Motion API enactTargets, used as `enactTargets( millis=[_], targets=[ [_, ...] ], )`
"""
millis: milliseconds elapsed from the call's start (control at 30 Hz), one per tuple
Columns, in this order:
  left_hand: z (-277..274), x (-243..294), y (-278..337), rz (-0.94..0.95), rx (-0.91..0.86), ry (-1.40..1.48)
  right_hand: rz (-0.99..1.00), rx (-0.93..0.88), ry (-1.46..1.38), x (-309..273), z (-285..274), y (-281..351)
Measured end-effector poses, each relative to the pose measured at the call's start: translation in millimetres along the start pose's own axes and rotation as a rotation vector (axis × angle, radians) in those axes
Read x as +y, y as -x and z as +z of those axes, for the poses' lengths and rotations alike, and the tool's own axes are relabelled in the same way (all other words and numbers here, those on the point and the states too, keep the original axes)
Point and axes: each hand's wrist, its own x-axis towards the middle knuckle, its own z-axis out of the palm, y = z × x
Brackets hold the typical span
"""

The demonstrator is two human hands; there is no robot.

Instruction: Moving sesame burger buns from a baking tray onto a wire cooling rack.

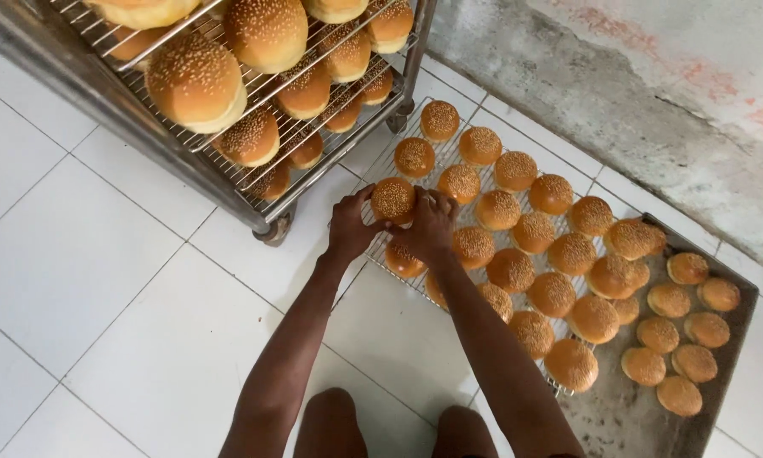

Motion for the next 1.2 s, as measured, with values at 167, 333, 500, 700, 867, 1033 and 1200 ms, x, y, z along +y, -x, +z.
enactTargets(
  millis=[167,333,500,700,867,1033,1200],
  targets=[
    [7.0,-9.4,-19.2,-0.018,-0.026,-0.108,0.099,-0.192,0.062,-5.4,-1.5,-26.1],
    [16.7,-25.6,-20.2,-0.027,-0.024,-0.136,0.092,-0.215,0.104,8.1,27.5,-36.2],
    [18.5,-26.2,-17.3,-0.019,0.010,-0.092,0.092,-0.156,0.101,8.0,33.6,-35.5],
    [24.7,-29.4,-10.6,0.001,0.051,-0.152,0.105,-0.156,0.081,6.7,31.3,-31.6],
    [13.1,-14.9,6.5,0.046,0.096,-0.166,0.114,-0.102,0.095,4.9,21.6,-14.3],
    [-9.1,11.1,45.9,0.166,0.194,-0.077,0.004,0.090,0.125,19.0,22.8,29.6],
    [-23.4,41.6,107.0,0.035,0.021,-0.007,0.079,0.230,-0.103,11.2,6.4,110.1]
  ],
)
